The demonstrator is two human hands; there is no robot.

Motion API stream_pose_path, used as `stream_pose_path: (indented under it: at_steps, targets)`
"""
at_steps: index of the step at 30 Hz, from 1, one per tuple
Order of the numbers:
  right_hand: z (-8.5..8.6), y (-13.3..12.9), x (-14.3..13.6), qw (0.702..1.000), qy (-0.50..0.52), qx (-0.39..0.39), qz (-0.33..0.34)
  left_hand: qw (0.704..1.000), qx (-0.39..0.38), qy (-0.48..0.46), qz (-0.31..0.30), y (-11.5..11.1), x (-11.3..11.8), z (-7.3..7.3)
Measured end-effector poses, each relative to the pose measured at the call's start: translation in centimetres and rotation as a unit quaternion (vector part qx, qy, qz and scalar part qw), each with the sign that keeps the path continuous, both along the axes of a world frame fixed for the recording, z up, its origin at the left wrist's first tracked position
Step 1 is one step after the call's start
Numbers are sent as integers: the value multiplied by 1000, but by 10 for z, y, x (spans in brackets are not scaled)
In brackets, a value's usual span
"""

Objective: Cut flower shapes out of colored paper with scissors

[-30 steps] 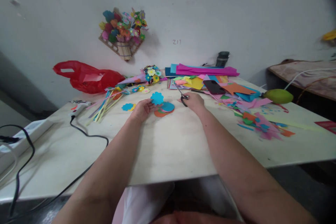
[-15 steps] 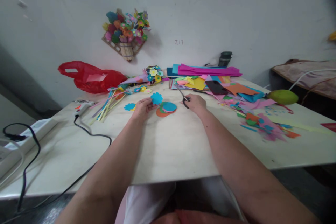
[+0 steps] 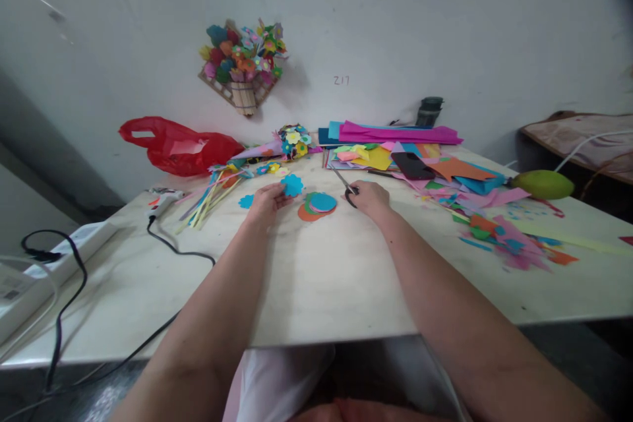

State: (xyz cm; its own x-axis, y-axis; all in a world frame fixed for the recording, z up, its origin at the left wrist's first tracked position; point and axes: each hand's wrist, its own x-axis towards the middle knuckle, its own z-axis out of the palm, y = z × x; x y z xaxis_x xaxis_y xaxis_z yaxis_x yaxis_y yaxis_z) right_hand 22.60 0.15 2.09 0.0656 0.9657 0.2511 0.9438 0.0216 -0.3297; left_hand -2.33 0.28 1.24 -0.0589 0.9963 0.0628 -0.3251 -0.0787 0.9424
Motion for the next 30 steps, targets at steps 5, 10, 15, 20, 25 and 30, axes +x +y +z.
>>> stream_pose_path:
  at_steps: [5, 10, 15, 20, 25, 30]
  targets:
    - [0, 0, -2, 1000, -12, -5, 3, 995, 52, 40, 71, -1, -14, 7]
    - [-1, 0, -3, 1000, -15, 1, 0, 972, 84, 54, 215, 2, -40, 13]
    - [-3, 1, -4, 1000, -19, 2, -1, 972, 90, 51, 209, 0, -50, 13]
    - [-3, 0, -5, 1000, -21, 7, -2, 985, 96, 56, 135, -3, -37, 13]
    - [-4, 0, -6, 1000, -22, 9, 2, 989, 93, 74, 93, -4, -34, 13]
    - [-2, -2, -8, 1000, -22, 10, 3, 989, 84, 83, 88, -2, -32, 12]
